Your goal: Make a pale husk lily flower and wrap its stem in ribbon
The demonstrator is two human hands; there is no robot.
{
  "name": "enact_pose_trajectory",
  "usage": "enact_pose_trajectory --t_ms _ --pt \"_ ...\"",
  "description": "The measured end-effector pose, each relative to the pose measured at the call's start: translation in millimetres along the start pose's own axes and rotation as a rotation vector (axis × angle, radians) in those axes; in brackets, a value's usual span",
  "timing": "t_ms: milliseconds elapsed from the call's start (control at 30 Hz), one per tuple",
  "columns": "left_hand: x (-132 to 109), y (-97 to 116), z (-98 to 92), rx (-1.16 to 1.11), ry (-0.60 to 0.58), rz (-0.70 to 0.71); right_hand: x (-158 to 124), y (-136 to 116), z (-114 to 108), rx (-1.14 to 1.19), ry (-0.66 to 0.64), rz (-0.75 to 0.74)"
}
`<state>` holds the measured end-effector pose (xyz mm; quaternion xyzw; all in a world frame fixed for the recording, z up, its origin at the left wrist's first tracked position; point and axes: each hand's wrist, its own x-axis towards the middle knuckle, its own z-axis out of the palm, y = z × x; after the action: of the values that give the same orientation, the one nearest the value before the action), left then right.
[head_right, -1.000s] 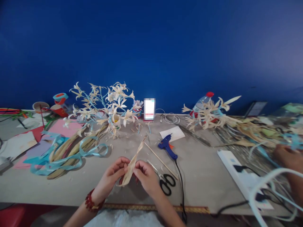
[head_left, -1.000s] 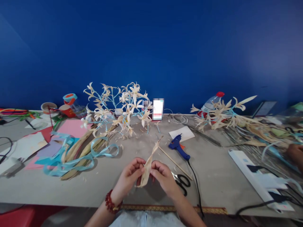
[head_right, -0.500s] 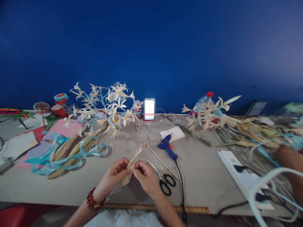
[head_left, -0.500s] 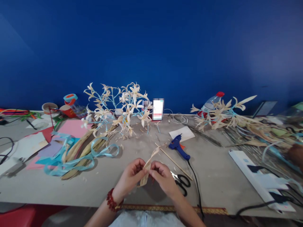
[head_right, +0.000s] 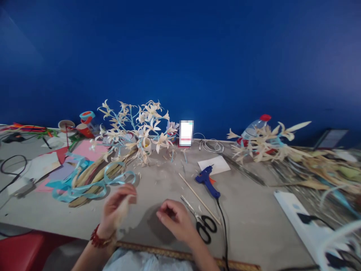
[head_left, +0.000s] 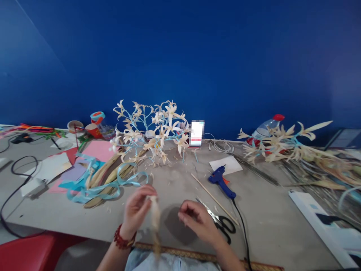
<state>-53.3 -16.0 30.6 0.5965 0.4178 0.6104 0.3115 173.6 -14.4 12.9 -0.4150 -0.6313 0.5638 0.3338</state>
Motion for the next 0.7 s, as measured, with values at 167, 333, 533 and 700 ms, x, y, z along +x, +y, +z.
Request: enact_pose_trajectory --t_ms 167,333,533,700 --pt "17.6 -21.9 -82.6 0.472 1.136 0.114 2.5 8.3 -3.7 0.024 0.017 0.068" --pt "38.1 -32.0 -152.7 1.041 0.648 -0.207 4.9 2.5 -1.3 0.007 -0.008 0.076" --pt "29.3 -32.5 -196.3 1.415 0.448 -0.382 2.8 1.4 -4.1 -0.034 0.002 0.070" --pt "29.8 -24.3 -211.0 1.330 0.298 -0.679 4.3 4.1 -5.5 -0.019 0.005 0.088"
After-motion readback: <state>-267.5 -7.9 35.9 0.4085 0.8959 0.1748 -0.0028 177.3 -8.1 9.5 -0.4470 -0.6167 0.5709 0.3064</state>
